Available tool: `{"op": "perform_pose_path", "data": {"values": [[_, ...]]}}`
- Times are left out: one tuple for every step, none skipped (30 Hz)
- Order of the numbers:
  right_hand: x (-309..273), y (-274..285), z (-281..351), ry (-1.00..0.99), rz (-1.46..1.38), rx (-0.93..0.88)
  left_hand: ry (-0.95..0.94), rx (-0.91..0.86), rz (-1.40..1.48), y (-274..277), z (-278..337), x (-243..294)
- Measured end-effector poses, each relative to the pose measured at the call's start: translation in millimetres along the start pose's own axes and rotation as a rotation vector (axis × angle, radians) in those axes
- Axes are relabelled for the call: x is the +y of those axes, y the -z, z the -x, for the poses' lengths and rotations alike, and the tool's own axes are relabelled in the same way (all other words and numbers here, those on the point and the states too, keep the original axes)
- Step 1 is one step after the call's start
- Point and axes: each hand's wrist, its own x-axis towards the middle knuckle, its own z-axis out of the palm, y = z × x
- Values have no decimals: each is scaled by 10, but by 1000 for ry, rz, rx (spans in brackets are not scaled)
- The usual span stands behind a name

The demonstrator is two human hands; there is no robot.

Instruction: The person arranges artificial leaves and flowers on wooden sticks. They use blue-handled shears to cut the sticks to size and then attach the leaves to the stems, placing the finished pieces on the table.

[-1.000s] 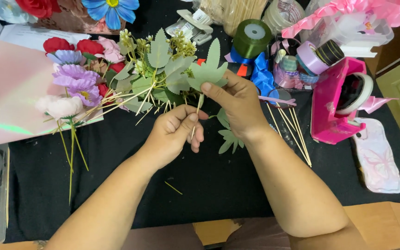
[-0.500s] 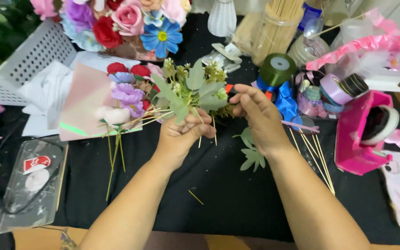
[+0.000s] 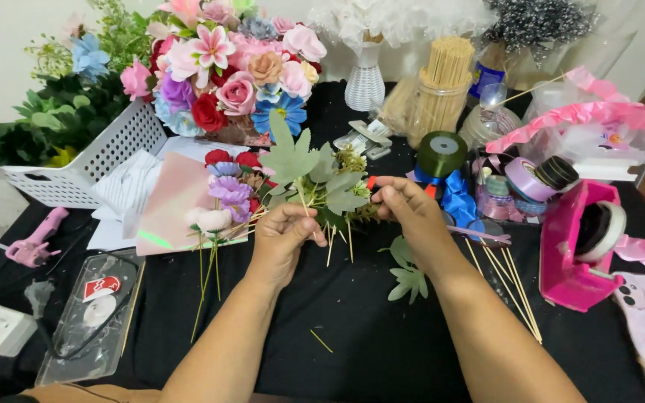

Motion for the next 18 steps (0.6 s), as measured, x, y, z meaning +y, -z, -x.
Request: {"op": "perform_pose_path", "data": {"values": [[12,11,-11,-1,-1,4,3,-2,0,-8,4,1],[26,20,-23,-3,2,1,18,11,-4,-13,5,2],[41,25,-36,-6,5,-4,33,26,-9,-15,12,5],[31,24,-32,-8,4,-2,36,25,-10,-26,6,2],[22,18,-26,-7,4,-5,21,32,-24,-31,8,0],[15,9,-20,-5,4,-8,5,38,-37,-35,10,-2],[19,13,-19,-9,3,-7,9,39,-38,-39,8,16],[21,17,-18,-7,7,-20,-28,48,-94,-43,6,35],[20,23,-22,-3,11,-33,-66,56,-150,-51,-5,52],[19,20,-16,-5,11,-31,-63,56,-150,-59,2,61],[15,14,-16,-5,10,-29,-99,72,-180,-66,1,74],[9,5,-13,-5,9,-26,-134,88,-211,-72,1,90],[8,5,-11,-5,9,-27,-135,89,-210,-77,-2,92],[7,3,-8,-5,16,-27,-143,90,-219,-81,-5,97],[4,1,-8,-3,22,-28,-152,91,-227,-86,-10,103],[10,0,-8,-2,23,-29,-154,91,-227,-80,-9,92],[14,0,-9,-4,26,-29,-161,78,-248,-75,-9,79],[18,1,-12,-5,29,-29,-169,64,-270,-71,-11,66]]}}
